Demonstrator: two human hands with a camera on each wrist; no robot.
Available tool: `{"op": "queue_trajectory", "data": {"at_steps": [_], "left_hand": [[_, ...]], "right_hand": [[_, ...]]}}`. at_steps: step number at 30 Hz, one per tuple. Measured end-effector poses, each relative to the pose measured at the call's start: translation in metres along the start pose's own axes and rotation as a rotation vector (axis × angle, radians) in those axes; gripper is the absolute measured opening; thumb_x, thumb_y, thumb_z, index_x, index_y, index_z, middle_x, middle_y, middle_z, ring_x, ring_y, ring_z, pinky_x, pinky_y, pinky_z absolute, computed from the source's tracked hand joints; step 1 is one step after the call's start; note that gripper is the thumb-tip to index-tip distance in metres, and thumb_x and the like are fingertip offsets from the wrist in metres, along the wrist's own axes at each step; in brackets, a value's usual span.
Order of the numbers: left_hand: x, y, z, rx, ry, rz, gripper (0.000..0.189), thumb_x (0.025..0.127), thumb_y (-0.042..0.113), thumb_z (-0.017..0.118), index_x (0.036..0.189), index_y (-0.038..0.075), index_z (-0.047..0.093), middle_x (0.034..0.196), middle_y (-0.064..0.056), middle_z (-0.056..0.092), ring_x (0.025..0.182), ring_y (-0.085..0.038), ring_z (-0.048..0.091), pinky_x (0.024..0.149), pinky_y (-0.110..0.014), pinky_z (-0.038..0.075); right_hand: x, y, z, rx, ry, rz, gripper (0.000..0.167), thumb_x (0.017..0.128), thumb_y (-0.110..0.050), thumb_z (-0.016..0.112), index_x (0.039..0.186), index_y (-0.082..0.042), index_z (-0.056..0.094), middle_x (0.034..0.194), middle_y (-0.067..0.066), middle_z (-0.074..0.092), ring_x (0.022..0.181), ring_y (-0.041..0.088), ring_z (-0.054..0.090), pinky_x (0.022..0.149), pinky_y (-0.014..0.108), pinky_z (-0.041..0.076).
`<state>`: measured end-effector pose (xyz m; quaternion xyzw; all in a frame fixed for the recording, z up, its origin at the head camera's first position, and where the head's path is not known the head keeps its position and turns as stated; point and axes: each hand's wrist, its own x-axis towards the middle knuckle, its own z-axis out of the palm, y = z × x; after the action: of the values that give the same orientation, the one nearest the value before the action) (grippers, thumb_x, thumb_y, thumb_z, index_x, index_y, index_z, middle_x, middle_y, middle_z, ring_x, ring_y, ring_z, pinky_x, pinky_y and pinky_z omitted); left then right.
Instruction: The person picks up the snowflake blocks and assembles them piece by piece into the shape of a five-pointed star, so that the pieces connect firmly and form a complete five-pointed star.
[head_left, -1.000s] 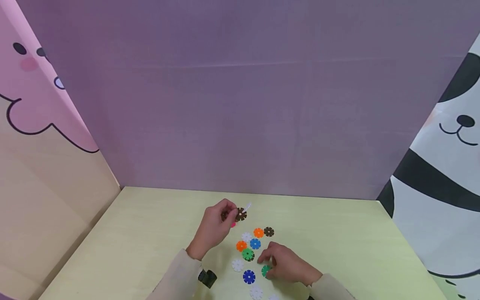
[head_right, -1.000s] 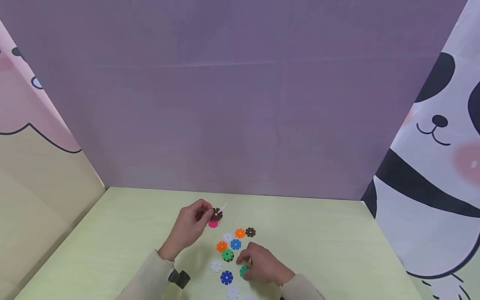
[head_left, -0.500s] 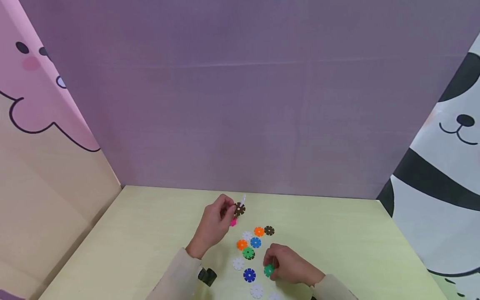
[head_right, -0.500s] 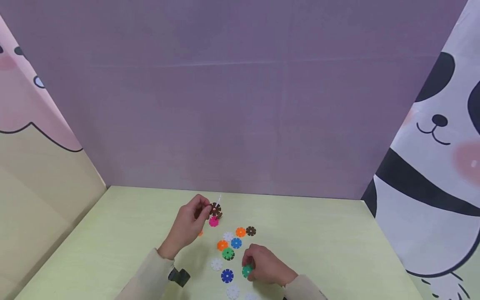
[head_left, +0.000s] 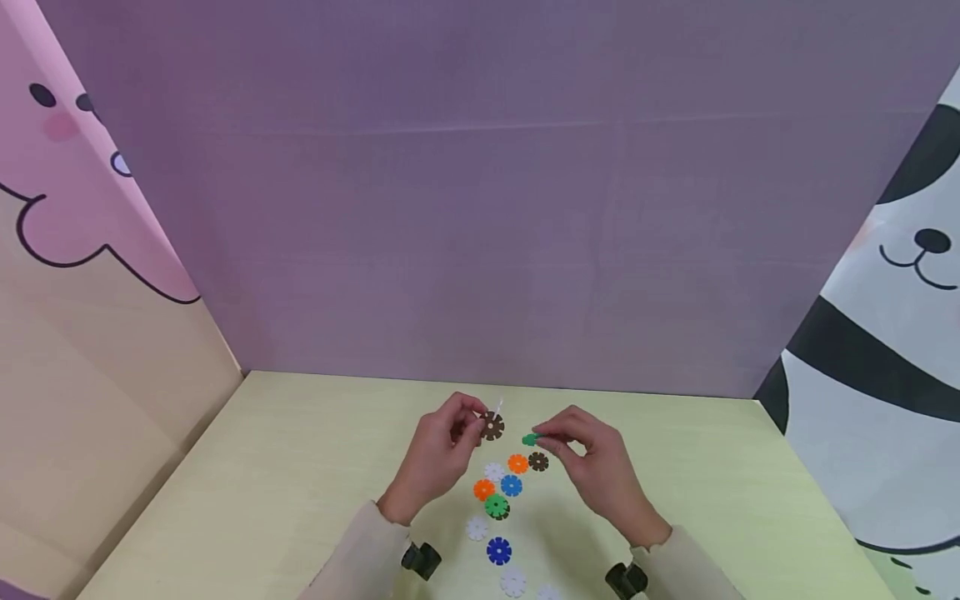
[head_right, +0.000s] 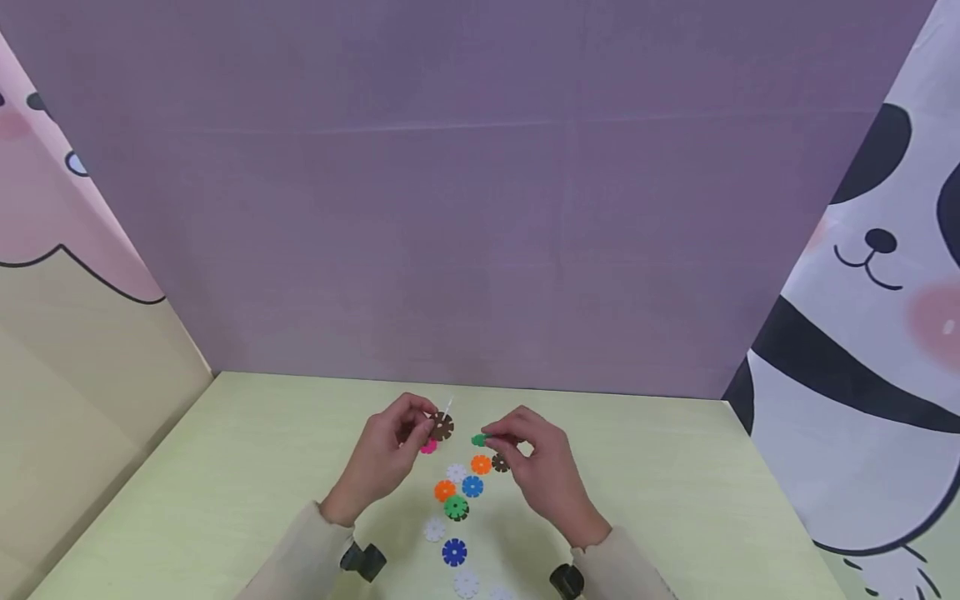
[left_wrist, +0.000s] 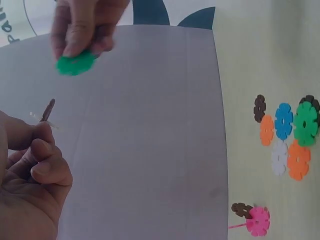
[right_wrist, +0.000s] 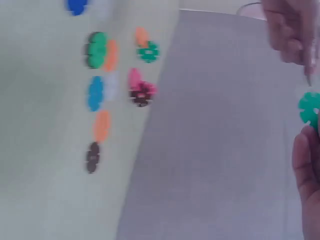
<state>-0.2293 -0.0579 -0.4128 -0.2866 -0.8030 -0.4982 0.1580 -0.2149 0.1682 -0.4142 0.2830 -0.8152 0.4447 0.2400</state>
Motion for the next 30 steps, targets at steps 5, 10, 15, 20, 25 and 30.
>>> {"op": "queue_trajectory", "data": {"at_steps": [5, 10, 15, 20, 25, 30], "left_hand": [[-0.001, 0.006, 0.002, -0.033, -0.022, 0.023, 0.016, 0.093, 0.005, 0.058, 0.109, 0.008, 0.055, 0.079, 0.007, 0.058, 0.068, -0.01, 0.055, 0.062, -0.024, 0.051], [0.0, 0.011, 0.004, -0.078, -0.041, 0.037, 0.016, 0.093, 0.004, 0.058, 0.108, 0.007, 0.055, 0.082, 0.002, 0.063, 0.07, -0.013, 0.058, 0.064, -0.024, 0.052], [0.001, 0.017, 0.004, -0.075, -0.046, 0.018, 0.017, 0.092, 0.001, 0.058, 0.108, 0.005, 0.055, 0.081, 0.0, 0.063, 0.069, -0.012, 0.056, 0.062, -0.023, 0.051], [0.002, 0.026, 0.004, -0.084, -0.061, -0.001, 0.016, 0.091, -0.006, 0.057, 0.106, -0.001, 0.054, 0.082, -0.008, 0.064, 0.069, -0.02, 0.057, 0.064, -0.025, 0.051], [0.001, 0.02, 0.006, -0.076, -0.058, 0.04, 0.016, 0.091, -0.004, 0.057, 0.105, 0.003, 0.054, 0.083, -0.002, 0.064, 0.069, -0.015, 0.057, 0.065, -0.024, 0.051], [0.002, 0.017, 0.006, -0.076, -0.075, 0.057, 0.016, 0.092, -0.001, 0.057, 0.107, 0.005, 0.054, 0.084, 0.002, 0.064, 0.071, -0.011, 0.056, 0.066, -0.025, 0.052]], "right_hand": [[0.01, -0.012, -0.004, 0.016, 0.059, -0.022, 0.02, 0.08, -0.002, 0.073, 0.094, -0.016, 0.071, 0.085, -0.007, 0.065, 0.073, 0.007, 0.061, 0.069, 0.021, 0.05], [0.011, -0.014, -0.002, 0.04, 0.059, -0.013, 0.02, 0.08, -0.002, 0.072, 0.093, -0.017, 0.071, 0.085, -0.004, 0.066, 0.074, 0.009, 0.062, 0.07, 0.021, 0.051], [0.011, -0.014, 0.0, 0.054, 0.063, -0.011, 0.021, 0.081, 0.0, 0.072, 0.092, -0.017, 0.07, 0.084, 0.0, 0.067, 0.075, 0.009, 0.063, 0.073, 0.021, 0.051], [0.01, -0.018, 0.001, 0.083, 0.079, -0.02, 0.023, 0.077, 0.006, 0.072, 0.091, -0.013, 0.07, 0.083, -0.004, 0.067, 0.073, 0.013, 0.065, 0.072, 0.021, 0.051], [0.013, -0.027, 0.001, 0.101, 0.092, -0.031, 0.025, 0.074, 0.013, 0.072, 0.086, -0.01, 0.07, 0.08, 0.0, 0.068, 0.069, 0.016, 0.065, 0.069, 0.023, 0.052], [0.013, -0.016, 0.004, 0.139, 0.082, -0.011, 0.026, 0.077, 0.013, 0.07, 0.084, -0.012, 0.071, 0.082, 0.0, 0.069, 0.071, 0.013, 0.065, 0.068, 0.028, 0.054]]}}
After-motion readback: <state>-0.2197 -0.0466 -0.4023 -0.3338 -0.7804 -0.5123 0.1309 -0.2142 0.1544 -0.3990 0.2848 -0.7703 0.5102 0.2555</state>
